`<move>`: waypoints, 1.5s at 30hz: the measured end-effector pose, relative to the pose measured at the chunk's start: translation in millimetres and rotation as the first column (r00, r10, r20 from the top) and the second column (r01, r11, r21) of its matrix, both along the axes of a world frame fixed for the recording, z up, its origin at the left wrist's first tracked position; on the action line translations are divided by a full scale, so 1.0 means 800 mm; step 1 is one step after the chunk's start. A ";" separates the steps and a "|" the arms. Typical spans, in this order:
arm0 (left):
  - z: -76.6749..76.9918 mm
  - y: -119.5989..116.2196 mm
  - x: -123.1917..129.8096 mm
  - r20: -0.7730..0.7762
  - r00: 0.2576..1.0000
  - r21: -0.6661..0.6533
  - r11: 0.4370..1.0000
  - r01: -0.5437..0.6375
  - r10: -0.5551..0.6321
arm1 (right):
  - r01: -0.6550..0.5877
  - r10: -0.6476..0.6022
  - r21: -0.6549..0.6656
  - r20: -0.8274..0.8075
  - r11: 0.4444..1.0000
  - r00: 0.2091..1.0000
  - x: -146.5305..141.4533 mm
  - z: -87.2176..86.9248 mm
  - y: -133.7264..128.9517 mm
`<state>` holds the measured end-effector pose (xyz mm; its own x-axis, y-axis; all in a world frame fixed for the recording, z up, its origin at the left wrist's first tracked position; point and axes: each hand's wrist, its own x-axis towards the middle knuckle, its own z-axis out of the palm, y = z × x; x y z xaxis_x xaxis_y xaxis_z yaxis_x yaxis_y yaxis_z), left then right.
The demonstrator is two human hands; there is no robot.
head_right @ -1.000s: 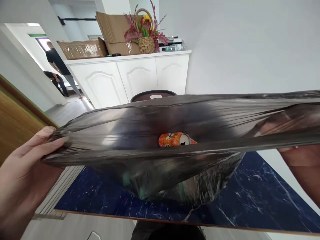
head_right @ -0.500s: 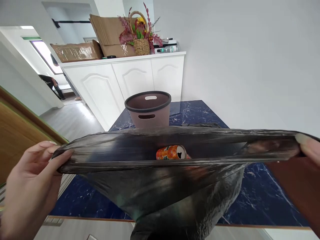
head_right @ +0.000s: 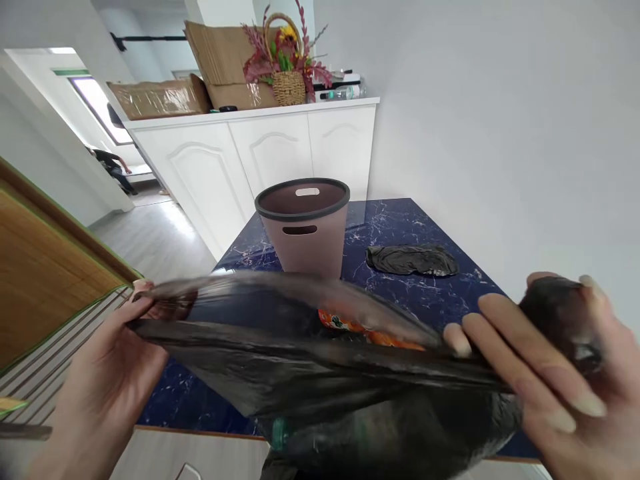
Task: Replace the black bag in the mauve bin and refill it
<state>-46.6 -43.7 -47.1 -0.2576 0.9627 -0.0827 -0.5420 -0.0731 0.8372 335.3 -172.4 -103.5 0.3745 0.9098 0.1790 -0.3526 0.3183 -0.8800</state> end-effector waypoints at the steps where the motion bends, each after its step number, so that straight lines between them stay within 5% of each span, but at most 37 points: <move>1: 0.002 0.000 0.003 0.001 1.000 0.018 1.000 0.010 -0.010 | -0.074 0.074 0.011 -0.001 0.997 0.997 -0.011 0.003 0.003; 3: 0.004 -0.003 0.009 -0.051 0.997 0.092 0.994 0.056 -0.052 | -0.188 0.189 -0.031 0.038 0.982 0.981 -0.035 0.011 0.011; 6: 0.006 -0.011 0.021 -0.280 0.953 0.196 0.965 0.175 -0.116 | -0.064 0.098 -0.170 0.198 0.983 0.975 -0.076 0.024 0.018; 8: 0.008 -0.020 0.032 -0.474 0.871 0.235 0.934 0.269 -0.131 | -0.018 0.082 -0.197 0.318 0.980 0.944 -0.106 0.031 0.020; 12: 0.014 -0.042 0.062 -0.751 0.655 0.286 0.852 0.438 -0.084 | -0.222 0.277 -0.165 0.575 0.961 0.770 -0.159 0.033 0.031; 15: 0.019 -0.056 0.081 -0.875 0.477 0.274 0.736 0.619 -0.076 | -0.291 0.254 -0.069 0.701 0.954 0.667 -0.188 0.022 0.049; 18: 0.021 -0.063 0.088 -0.957 0.290 0.225 0.578 0.785 -0.022 | -0.318 0.181 0.056 0.723 0.947 0.667 -0.205 0.009 0.062; 20: 0.018 -0.063 0.086 -0.970 0.240 0.223 0.510 0.831 0.033 | -0.328 0.164 0.101 0.708 0.939 0.687 -0.208 0.006 0.065; 23: 0.005 -0.057 0.074 -0.951 0.307 0.283 0.506 0.815 0.037 | -0.332 0.181 0.094 0.685 0.939 0.706 -0.202 0.009 0.066; 26: -0.019 -0.045 0.055 -0.850 0.525 0.401 0.585 0.705 -0.050 | -0.307 0.214 0.014 0.685 0.952 0.696 -0.194 0.013 0.067; 28: -0.037 -0.037 0.044 -0.793 0.594 0.392 0.631 0.670 -0.138 | -0.299 0.228 -0.018 0.690 0.954 0.687 -0.191 0.015 0.069; 32: -0.059 -0.029 0.040 -0.832 0.428 0.138 0.616 0.776 -0.353 | -0.359 0.279 -0.017 0.663 0.933 0.695 -0.194 0.021 0.074; 35: -0.064 -0.024 0.049 -0.901 0.242 -0.010 0.575 0.818 -0.359 | -0.471 0.426 -0.091 0.601 0.877 0.676 -0.193 0.033 0.073; 37: -0.065 -0.021 0.051 -0.923 0.205 -0.020 0.572 0.820 -0.325 | -0.481 0.492 -0.188 0.582 0.856 0.648 -0.183 0.041 0.070; 40: -0.068 -0.021 0.045 -0.883 0.336 0.048 0.649 0.760 -0.327 | -0.382 0.486 -0.301 0.560 0.874 0.671 -0.157 0.041 0.060; 45: -0.077 -0.024 0.046 -0.572 0.759 0.130 0.879 0.459 -0.312 | -0.226 0.316 -0.282 0.329 0.932 0.890 -0.119 0.014 0.039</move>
<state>-9.7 -63.3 -108.6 0.2082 0.9562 0.2057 -0.0580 -0.1979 0.9785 239.8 -141.3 -92.4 0.0566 0.9980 0.0277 -0.0379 0.0299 -0.9988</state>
